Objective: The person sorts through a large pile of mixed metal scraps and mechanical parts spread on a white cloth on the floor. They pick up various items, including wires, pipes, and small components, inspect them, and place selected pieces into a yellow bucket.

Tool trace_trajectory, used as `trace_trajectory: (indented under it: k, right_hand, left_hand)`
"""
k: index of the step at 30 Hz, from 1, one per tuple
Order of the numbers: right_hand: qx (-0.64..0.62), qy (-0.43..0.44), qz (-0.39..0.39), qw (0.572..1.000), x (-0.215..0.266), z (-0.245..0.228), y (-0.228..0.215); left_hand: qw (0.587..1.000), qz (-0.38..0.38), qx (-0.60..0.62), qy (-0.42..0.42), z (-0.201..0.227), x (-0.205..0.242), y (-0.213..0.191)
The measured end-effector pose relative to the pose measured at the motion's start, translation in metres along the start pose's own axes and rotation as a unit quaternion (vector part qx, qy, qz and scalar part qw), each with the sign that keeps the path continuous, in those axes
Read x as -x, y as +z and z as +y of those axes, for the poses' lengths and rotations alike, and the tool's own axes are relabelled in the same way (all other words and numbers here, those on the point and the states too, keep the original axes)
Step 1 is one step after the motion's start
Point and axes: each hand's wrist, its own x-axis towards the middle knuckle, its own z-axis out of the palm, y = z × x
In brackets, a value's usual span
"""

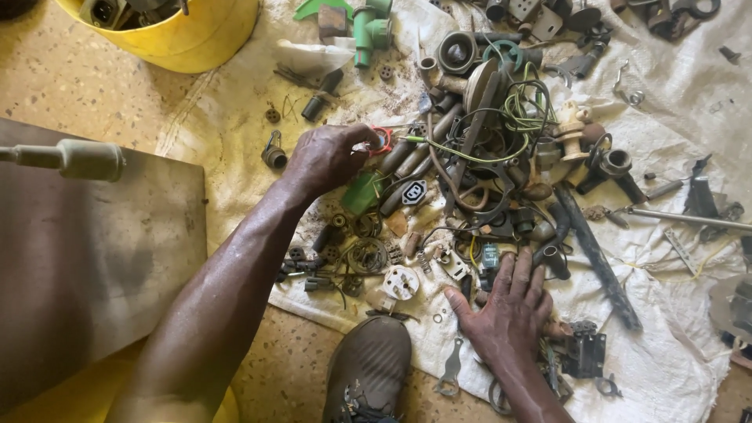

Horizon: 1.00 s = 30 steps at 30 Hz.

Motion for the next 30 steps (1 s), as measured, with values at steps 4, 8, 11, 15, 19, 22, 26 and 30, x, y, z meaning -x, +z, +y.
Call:
trace_trajectory:
  k: [4,8,11,15,19,22,26,30]
  right_hand:
    - [-0.006,-0.001,-0.007,1.000,0.001,-0.003,-0.006]
    - [0.007,-0.004,0.005,1.000,-0.001,0.001,0.000]
    - [0.014,-0.016,0.021,1.000,-0.001,0.003,0.002]
    - [0.022,-0.005,-0.006,1.000,-0.001,0.007,0.010]
    - [0.012,-0.005,0.001,1.000,-0.001,0.007,0.009]
    - [0.012,-0.008,0.004,1.000,0.000,0.005,0.006]
    - [0.021,-0.011,0.010,1.000,-0.002,0.004,0.006]
    - [0.017,-0.001,-0.024,1.000,0.000,0.004,0.001]
  left_hand:
    - [0.997,0.024,0.070,0.014,-0.008,0.002,0.013]
    - [0.988,-0.013,0.121,-0.096,0.001,0.003,0.006]
    - [0.978,-0.039,0.129,-0.162,0.007,0.000,0.000]
    - [0.982,-0.068,0.109,-0.136,0.006,-0.004,0.001]
    - [0.972,-0.133,0.091,-0.171,0.014,-0.009,-0.004]
    - [0.948,-0.146,0.106,-0.263,0.038,-0.014,-0.016]
    - [0.952,-0.125,0.096,-0.264,0.049,-0.011,-0.014]
    - [0.921,-0.102,0.256,-0.275,0.044,0.002,-0.018]
